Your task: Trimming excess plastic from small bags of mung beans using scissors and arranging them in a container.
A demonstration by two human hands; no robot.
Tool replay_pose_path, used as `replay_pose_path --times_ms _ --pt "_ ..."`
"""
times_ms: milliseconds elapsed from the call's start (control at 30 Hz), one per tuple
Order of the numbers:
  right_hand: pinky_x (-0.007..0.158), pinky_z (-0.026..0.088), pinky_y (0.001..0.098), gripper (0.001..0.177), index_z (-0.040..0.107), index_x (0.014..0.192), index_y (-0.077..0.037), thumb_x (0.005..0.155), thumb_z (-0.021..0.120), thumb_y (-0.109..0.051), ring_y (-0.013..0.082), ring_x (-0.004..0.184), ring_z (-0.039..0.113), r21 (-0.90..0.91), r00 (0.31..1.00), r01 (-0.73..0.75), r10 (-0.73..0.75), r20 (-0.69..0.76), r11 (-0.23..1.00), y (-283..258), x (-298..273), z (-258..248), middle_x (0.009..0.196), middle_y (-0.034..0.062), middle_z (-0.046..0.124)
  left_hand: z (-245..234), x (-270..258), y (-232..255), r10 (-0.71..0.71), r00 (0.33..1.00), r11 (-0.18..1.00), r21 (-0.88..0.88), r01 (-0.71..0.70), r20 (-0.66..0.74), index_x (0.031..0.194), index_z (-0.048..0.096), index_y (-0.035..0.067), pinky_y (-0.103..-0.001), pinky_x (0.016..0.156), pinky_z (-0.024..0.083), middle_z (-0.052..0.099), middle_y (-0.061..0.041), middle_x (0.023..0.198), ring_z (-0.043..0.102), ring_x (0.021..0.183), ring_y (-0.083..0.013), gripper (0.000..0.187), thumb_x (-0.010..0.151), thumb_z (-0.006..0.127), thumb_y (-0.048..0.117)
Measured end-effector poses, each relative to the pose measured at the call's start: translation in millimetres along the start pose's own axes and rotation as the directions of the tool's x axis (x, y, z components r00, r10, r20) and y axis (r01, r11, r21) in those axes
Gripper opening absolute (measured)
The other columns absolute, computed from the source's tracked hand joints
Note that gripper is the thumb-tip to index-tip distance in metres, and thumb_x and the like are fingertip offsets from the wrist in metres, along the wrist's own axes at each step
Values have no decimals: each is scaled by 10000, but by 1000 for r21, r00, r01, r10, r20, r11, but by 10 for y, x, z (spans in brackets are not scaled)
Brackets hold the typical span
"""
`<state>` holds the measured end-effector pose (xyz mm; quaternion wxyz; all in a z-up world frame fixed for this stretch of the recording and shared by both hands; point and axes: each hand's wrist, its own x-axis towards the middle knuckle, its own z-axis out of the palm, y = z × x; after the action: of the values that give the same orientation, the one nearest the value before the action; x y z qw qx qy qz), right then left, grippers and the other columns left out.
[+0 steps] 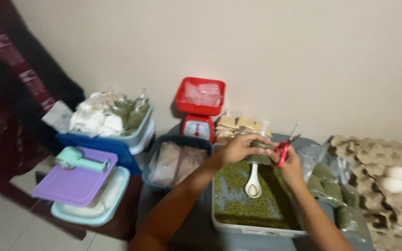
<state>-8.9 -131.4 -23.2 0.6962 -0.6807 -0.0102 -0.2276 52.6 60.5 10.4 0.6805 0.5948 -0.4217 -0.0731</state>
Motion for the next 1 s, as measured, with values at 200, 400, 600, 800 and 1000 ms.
replay_pose_path --times_ms 200,400,600,800,1000 --pt "688 524 260 474 649 1133 -29 755 909 -148 134 786 607 -33 999 38 -37 40 999 163 20 -92 906 48 575 43 -142 -7 37 998 999 40 -35 -48 1256 747 134 -322 1092 484 720 -102 1234 623 1171 -144 367 895 807 151" --pt "686 509 239 434 641 1138 -26 806 879 -176 123 788 602 -24 997 48 -47 63 999 -75 -91 33 888 43 581 -17 -131 38 24 996 999 34 -21 -88 1237 745 102 -342 1100 471 716 -128 1226 611 1185 -168 363 884 817 148" --pt "711 601 435 391 589 1212 8 936 762 -209 304 843 701 -10 992 9 -7 125 1000 -53 -76 19 1028 208 682 -566 -342 421 146 984 945 308 -108 -103 1149 751 146 -340 1052 483 733 -39 1115 667 1132 -175 253 905 807 183" --pt "732 593 495 418 602 1195 51 888 798 -154 409 887 708 -202 980 32 9 198 979 -106 -67 22 1092 279 680 -1388 -773 1114 71 816 964 250 92 -574 1174 608 247 -280 782 585 751 -7 958 722 902 -136 578 717 960 277" --pt "764 562 448 400 647 1175 22 877 816 -185 344 840 710 -358 975 15 65 211 934 -103 -126 16 1035 240 727 -3027 -1213 907 242 778 734 634 245 -580 1246 658 27 -415 1109 449 622 -162 1356 594 1275 -345 559 742 900 42"
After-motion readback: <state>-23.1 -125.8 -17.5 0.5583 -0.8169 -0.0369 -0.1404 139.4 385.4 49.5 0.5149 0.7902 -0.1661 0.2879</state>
